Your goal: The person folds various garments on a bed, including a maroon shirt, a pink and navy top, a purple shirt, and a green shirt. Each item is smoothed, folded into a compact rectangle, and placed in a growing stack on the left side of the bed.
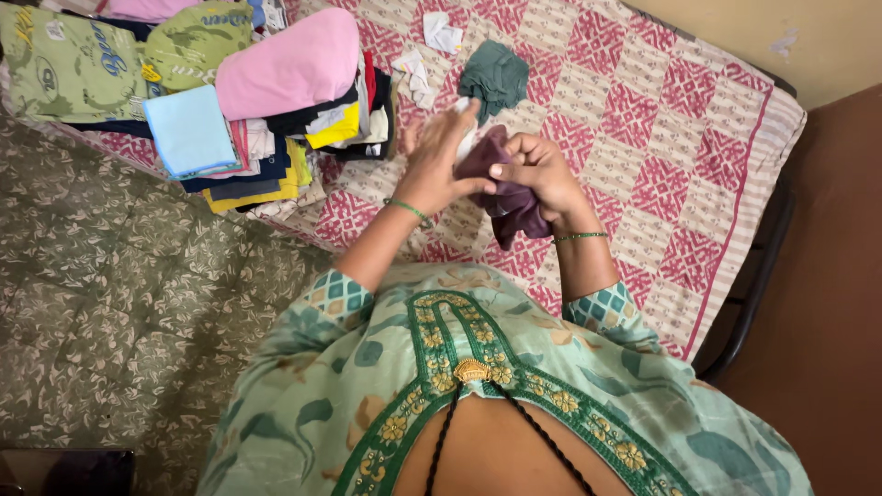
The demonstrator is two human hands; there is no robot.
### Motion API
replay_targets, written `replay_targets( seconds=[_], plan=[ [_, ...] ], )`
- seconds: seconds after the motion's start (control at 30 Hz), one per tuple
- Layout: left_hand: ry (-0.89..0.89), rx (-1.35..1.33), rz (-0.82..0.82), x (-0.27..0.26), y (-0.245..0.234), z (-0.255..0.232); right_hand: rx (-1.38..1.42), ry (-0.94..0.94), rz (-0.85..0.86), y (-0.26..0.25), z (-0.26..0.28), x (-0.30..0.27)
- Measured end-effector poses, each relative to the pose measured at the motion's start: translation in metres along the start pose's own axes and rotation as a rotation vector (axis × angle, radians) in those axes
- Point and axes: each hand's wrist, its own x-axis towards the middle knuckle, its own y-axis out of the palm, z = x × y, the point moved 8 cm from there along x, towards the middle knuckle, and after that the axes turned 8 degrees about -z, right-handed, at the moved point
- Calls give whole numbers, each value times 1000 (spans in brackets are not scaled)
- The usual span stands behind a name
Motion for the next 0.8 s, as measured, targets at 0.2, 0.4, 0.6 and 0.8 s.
replay_targets(
  seconds=[0.2,0.4,0.6,0.8],
  plan=[
    [-372,-452,95,-20,40,54,-95,-20,-87,-38,13,-14],
    [-389,-765,-34,-38,37,102,-500,-28,-112,-68,37,-44],
    [-439,-991,89,-40,17,75,-778,-32,64,-43,56,-58],
    [9,-371,99,-38,-35,29,-644,-43,-181,-54,62,-67]
  ],
)
